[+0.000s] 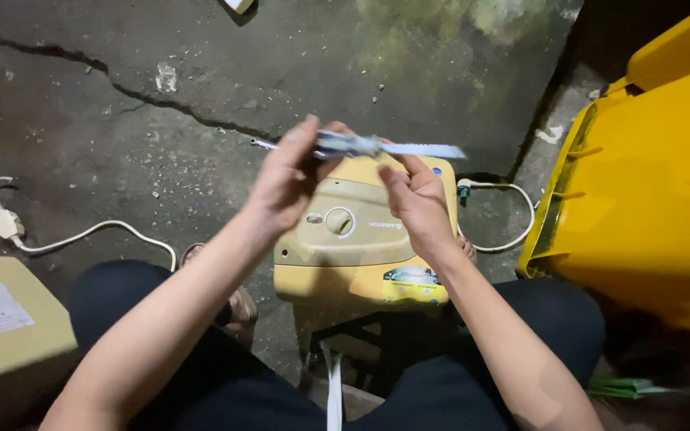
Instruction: Disassembling a small yellow water heater using a screwdriver and a wrench while sitting on the floor.
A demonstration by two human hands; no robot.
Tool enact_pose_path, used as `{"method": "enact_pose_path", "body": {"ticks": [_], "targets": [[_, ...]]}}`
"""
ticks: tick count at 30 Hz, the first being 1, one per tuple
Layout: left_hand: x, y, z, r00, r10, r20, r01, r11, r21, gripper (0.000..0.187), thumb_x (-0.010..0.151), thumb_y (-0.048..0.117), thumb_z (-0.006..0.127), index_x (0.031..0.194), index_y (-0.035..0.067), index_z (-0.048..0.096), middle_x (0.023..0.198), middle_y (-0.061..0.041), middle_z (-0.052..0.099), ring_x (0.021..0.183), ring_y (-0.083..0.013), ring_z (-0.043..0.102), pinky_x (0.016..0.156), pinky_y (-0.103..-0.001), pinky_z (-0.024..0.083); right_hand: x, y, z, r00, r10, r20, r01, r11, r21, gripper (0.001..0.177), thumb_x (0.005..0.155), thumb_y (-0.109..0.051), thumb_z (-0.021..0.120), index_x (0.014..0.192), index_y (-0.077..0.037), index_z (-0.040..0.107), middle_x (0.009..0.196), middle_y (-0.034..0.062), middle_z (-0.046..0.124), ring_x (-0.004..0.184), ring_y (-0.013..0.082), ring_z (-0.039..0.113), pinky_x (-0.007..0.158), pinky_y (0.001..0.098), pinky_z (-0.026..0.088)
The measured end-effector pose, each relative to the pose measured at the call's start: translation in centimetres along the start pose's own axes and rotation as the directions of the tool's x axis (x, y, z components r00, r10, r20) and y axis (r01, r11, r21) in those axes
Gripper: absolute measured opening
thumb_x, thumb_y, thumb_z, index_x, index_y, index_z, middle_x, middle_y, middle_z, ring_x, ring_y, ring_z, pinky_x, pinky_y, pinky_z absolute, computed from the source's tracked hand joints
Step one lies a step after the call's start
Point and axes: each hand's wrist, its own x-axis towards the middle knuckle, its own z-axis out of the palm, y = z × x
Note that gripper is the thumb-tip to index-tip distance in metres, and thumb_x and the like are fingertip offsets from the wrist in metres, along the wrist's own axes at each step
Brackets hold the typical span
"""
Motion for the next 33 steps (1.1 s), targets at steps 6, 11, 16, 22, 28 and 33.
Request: {"method": "enact_pose_path", "body": {"ticks": [6, 11, 16, 22, 28, 33], "targets": [[-1.1, -1.2, 3.4, 0.990, 0.003, 0.144, -0.020, 0.993, 0.117, 0.029, 0.097, 0.031, 0.071, 0.111, 0.010, 0.059, 0.132, -0.021, 0.068, 0.115, -0.0312, 0.071, 0.104, -0.046, 0.058, -1.1, -3.1, 0.1, 0.963, -0.249, -0.100, 0.246, 0.968, -0.049, 0.043, 0.108, -0.041, 0.057, 0.075, -0.012, 0.062, 0.049, -0.0057, 0.037, 0.044, 0.0025, 0.033, 0.045, 0.0166, 0.028], [-1.3, -2.6, 5.5, 0.967, 0.002, 0.256, -0.060, 0.974, 0.219, 0.029, 0.101, 0.030, 0.065, 0.119, 0.011, 0.054, 0.130, -0.019, 0.068, 0.118, -0.0264, 0.070, 0.108, -0.046, 0.055, 0.4, -2.6, -1.9, 0.927, -0.358, -0.109, 0.356, 0.934, -0.040, 0.034, 0.104, -0.038, 0.062, 0.116, -0.007, 0.069, 0.052, -0.0054, 0.037, 0.048, 0.0014, 0.035, 0.047, 0.0164, 0.031], [-2.3, -2.1, 7.8, 0.919, -0.145, 0.368, -0.051, 0.879, 0.474, 0.044, 0.101, 0.035, 0.053, 0.132, 0.005, 0.064, 0.123, -0.010, 0.068, 0.108, -0.0177, 0.069, 0.092, -0.031, 0.060, 1.4, -5.8, -5.4, 0.895, -0.267, -0.359, 0.301, 0.953, 0.041, 0.036, 0.089, -0.051, 0.069, 0.083, -0.016, 0.063, 0.066, -0.0090, 0.054, 0.048, -0.0007, 0.043, 0.046, 0.0169, 0.034], [0.1, -3.1, 2.2, 0.889, -0.025, 0.458, -0.458, -0.047, 0.887, 0.025, 0.097, 0.027, 0.064, 0.103, 0.006, 0.074, 0.093, -0.004, 0.076, 0.076, -0.0180, 0.069, 0.067, -0.032, 0.054, 2.5, -7.5, -9.4, 0.860, -0.163, -0.484, 0.267, 0.951, 0.154, 0.051, 0.077, -0.061, 0.070, 0.094, -0.014, 0.062, 0.057, -0.0115, 0.038, 0.043, -0.0018, 0.025, 0.040, 0.0184, 0.016], [0.4, -6.6, -5.6, 0.884, -0.155, 0.441, -0.449, -0.545, 0.708, 0.030, 0.090, 0.028, 0.073, 0.104, 0.002, 0.065, 0.096, -0.012, 0.071, 0.086, -0.0265, 0.067, 0.080, -0.038, 0.057, 1.9, -7.4, -8.1, 0.852, -0.024, -0.523, 0.092, 0.990, 0.105, 0.057, 0.077, -0.060, 0.068, 0.101, -0.009, 0.062, 0.063, -0.0096, 0.039, 0.044, -0.0026, 0.026, 0.039, 0.0149, 0.019], [0.1, -9.9, -9.7, 0.762, -0.046, 0.646, -0.501, -0.674, 0.543, 0.023, 0.095, 0.023, 0.060, 0.107, 0.002, 0.058, 0.104, -0.015, 0.063, 0.093, -0.0271, 0.062, 0.092, -0.042, 0.052, 2.0, -7.0, -7.5, 0.853, 0.004, -0.522, 0.072, 0.989, 0.126, 0.052, 0.078, -0.059, 0.069, 0.096, -0.011, 0.062, 0.059, -0.0110, 0.036, 0.042, -0.0024, 0.025, 0.037, 0.0164, 0.016]]}}
